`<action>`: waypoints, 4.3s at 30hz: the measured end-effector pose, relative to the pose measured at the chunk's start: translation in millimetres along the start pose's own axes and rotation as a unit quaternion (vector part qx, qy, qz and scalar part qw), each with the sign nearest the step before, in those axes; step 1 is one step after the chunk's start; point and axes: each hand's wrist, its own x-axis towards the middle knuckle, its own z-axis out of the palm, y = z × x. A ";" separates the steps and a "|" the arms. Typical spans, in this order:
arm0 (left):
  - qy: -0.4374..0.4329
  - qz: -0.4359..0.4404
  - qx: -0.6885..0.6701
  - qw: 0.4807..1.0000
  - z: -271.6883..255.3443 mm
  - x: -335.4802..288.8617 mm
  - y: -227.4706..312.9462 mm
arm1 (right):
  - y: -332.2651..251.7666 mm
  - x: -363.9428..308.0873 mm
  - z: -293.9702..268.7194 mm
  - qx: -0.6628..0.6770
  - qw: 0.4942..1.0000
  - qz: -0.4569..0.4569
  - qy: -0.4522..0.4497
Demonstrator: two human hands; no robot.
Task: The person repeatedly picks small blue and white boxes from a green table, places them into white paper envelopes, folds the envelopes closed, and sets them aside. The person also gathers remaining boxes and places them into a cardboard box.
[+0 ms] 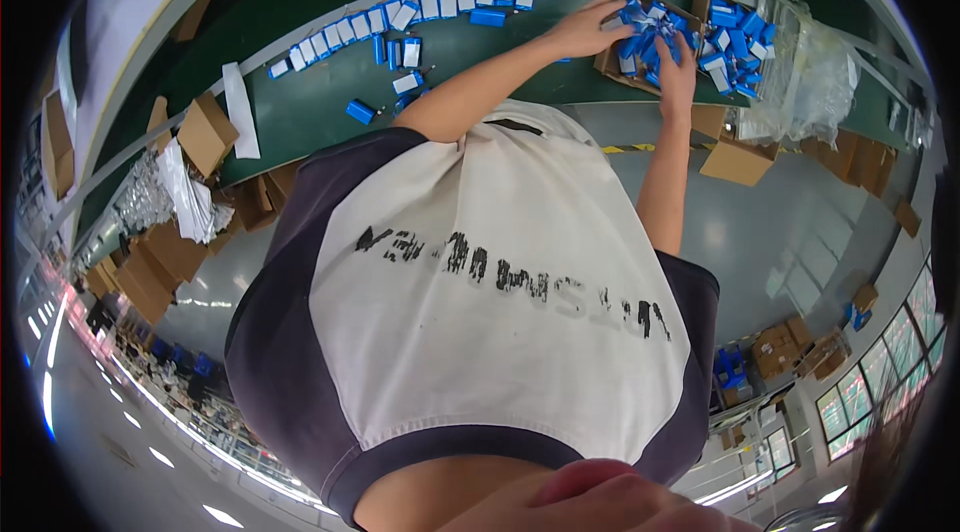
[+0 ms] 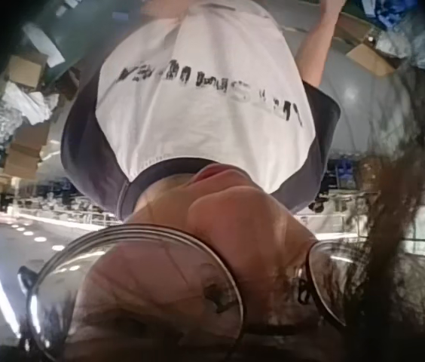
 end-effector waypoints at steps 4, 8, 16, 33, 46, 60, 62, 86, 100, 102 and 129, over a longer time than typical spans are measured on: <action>0.152 -0.004 0.033 0.988 -90.3 -104.7 -69.7 | 48.7 -13.1 44.0 -0.078 0.980 -0.152 -0.103; 0.276 -0.145 0.304 0.900 -170.4 -265.7 -152.7 | 66.2 -56.0 112.4 -0.300 0.909 -0.213 -0.196; 0.329 -0.410 0.204 0.826 -183.9 -358.1 -236.1 | 88.6 -50.5 157.9 -0.555 0.729 -0.297 -0.270; -0.081 0.025 0.154 0.984 -183.3 -304.2 -195.0 | 103.7 -220.5 317.6 -0.457 0.790 -0.285 -0.292; 0.195 -0.221 0.048 0.954 -223.4 -282.8 -188.7 | 57.9 -211.9 302.5 -0.379 0.783 -0.396 -0.295; 0.104 -0.267 0.270 0.919 -220.2 -204.6 -198.3 | 67.8 -182.6 326.3 -0.478 0.657 -0.381 -0.441; 0.125 -0.277 0.257 0.917 -216.7 -203.7 -203.9 | 80.5 -177.6 306.5 -0.411 0.747 -0.299 -0.429; 0.077 -0.323 0.093 0.939 -179.5 -196.3 -185.3 | 74.5 -118.2 311.2 0.149 0.843 0.226 -0.465; 0.240 -0.319 0.115 0.909 -117.5 -220.6 -163.6 | 107.2 -150.3 316.2 0.132 0.892 0.208 -0.378; 0.251 -0.326 0.107 0.905 -112.8 -223.2 -160.0 | 103.7 -147.6 311.4 0.186 0.860 0.275 -0.388; 0.042 -0.129 -0.473 0.871 -59.2 -17.7 76.0 | -22.4 -27.4 -4.4 0.014 0.982 -0.189 -0.020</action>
